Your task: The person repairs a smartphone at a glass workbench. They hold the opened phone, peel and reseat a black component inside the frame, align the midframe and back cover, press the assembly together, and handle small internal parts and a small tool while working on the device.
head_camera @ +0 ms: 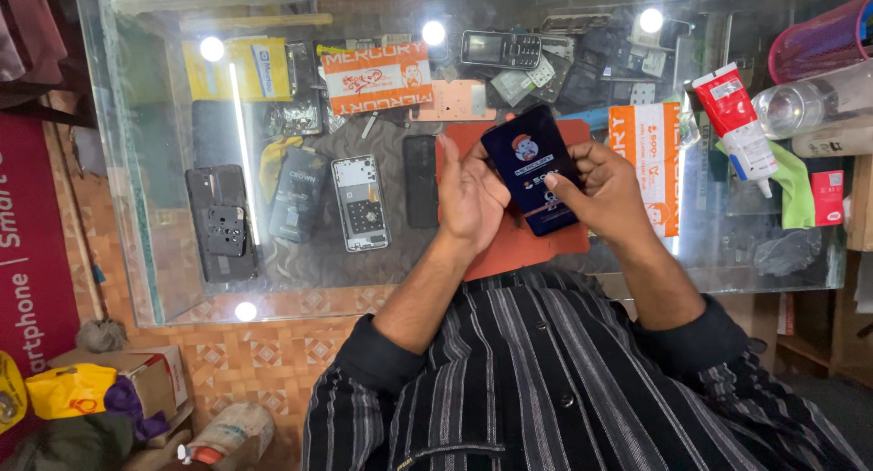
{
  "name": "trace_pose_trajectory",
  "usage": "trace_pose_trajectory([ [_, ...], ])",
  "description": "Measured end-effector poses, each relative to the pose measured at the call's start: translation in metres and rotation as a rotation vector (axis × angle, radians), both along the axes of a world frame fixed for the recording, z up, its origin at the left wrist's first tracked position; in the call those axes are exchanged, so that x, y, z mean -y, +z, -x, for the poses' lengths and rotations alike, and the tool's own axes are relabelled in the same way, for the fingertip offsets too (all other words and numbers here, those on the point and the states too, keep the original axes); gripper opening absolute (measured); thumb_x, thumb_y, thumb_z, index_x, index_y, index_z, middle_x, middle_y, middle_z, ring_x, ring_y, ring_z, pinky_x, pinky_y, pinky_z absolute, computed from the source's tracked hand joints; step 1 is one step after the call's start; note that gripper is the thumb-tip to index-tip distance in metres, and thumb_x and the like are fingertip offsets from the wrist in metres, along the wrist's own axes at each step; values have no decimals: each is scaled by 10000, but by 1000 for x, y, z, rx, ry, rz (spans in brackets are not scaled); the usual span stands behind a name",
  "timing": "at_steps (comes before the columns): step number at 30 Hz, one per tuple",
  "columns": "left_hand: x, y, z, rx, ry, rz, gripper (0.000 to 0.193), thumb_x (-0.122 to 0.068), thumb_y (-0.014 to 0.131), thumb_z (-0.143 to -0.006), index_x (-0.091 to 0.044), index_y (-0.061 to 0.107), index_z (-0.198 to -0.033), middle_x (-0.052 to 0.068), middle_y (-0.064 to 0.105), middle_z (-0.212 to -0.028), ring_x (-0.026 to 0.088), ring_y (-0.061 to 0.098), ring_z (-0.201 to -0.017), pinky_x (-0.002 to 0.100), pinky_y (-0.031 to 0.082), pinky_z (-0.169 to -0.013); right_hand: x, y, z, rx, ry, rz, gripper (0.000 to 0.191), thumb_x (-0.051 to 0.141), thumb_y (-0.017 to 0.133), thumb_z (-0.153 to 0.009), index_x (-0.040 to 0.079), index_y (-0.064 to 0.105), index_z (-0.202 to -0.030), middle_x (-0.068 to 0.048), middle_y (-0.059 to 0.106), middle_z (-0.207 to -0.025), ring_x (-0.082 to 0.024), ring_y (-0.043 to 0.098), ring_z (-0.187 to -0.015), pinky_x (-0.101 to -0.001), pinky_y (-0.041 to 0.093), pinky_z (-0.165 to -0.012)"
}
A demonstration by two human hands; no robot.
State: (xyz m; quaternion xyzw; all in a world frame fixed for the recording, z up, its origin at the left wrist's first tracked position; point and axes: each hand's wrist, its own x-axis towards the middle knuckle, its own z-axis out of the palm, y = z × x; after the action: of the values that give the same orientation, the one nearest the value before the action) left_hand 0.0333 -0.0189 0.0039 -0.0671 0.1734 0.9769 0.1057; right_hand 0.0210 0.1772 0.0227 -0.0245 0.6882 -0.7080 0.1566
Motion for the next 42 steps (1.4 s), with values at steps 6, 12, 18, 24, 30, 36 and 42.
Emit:
trace_pose_trajectory([
  [6,7,-10,1,-107,-25,189,457,-333,569,-1139,54,591,-1381,105,682,-1287,189,642,-1183,349,509,-1033,-1,6,-1,72,-37,22,233,-41,717,-931,-39,623,-1144,-102,731,-1004,-108,712,-877,-239,589,-781],
  [12,5,-9,-1,-138,69,491,377,-100,656,-1021,36,574,-1363,114,701,-1265,149,671,-1148,277,543,-1011,-1,8,-2,74,-31,48,243,-47,710,-925,-38,622,-1151,-105,733,-1015,-107,716,-893,-239,594,-800],
  [18,23,2,0,-36,17,456,529,-328,455,-1138,126,603,-1365,223,687,-1270,267,618,-1116,395,518,-957,1,16,-12,-183,-41,-159,262,-60,728,-942,-45,589,-1164,-124,706,-1029,-144,693,-933,-249,571,-816],
  [24,89,5,-31,-116,263,594,579,-420,324,-1116,44,624,-1289,264,694,-1274,366,719,-1184,488,597,-1052,11,33,-19,-935,200,-606,314,-109,739,-786,-64,581,-1053,-225,662,-1167,-399,680,-1202,-472,570,-1047],
  [30,187,-4,-146,-114,73,495,274,-200,558,-1101,0,649,-937,241,720,-912,312,695,-769,404,567,-699,35,7,-22,-1173,311,-790,275,-95,745,-761,-85,658,-1022,-224,632,-1205,-424,597,-1307,-598,456,-1167],
  [36,203,-55,-251,189,-814,1551,276,-196,578,-891,38,696,-975,213,741,-982,374,692,-933,445,560,-826,43,-12,-32,-1134,423,-832,282,-41,761,-806,-102,681,-1069,-228,636,-1239,-405,572,-1339,-583,432,-1186],
  [42,169,-118,-198,91,140,2444,862,-508,751,-884,133,459,-1381,348,547,-1301,502,520,-1225,556,432,-1056,55,0,-48,-1109,442,-861,297,31,793,-860,-100,682,-1102,-214,626,-1268,-379,572,-1351,-539,440,-1207],
])
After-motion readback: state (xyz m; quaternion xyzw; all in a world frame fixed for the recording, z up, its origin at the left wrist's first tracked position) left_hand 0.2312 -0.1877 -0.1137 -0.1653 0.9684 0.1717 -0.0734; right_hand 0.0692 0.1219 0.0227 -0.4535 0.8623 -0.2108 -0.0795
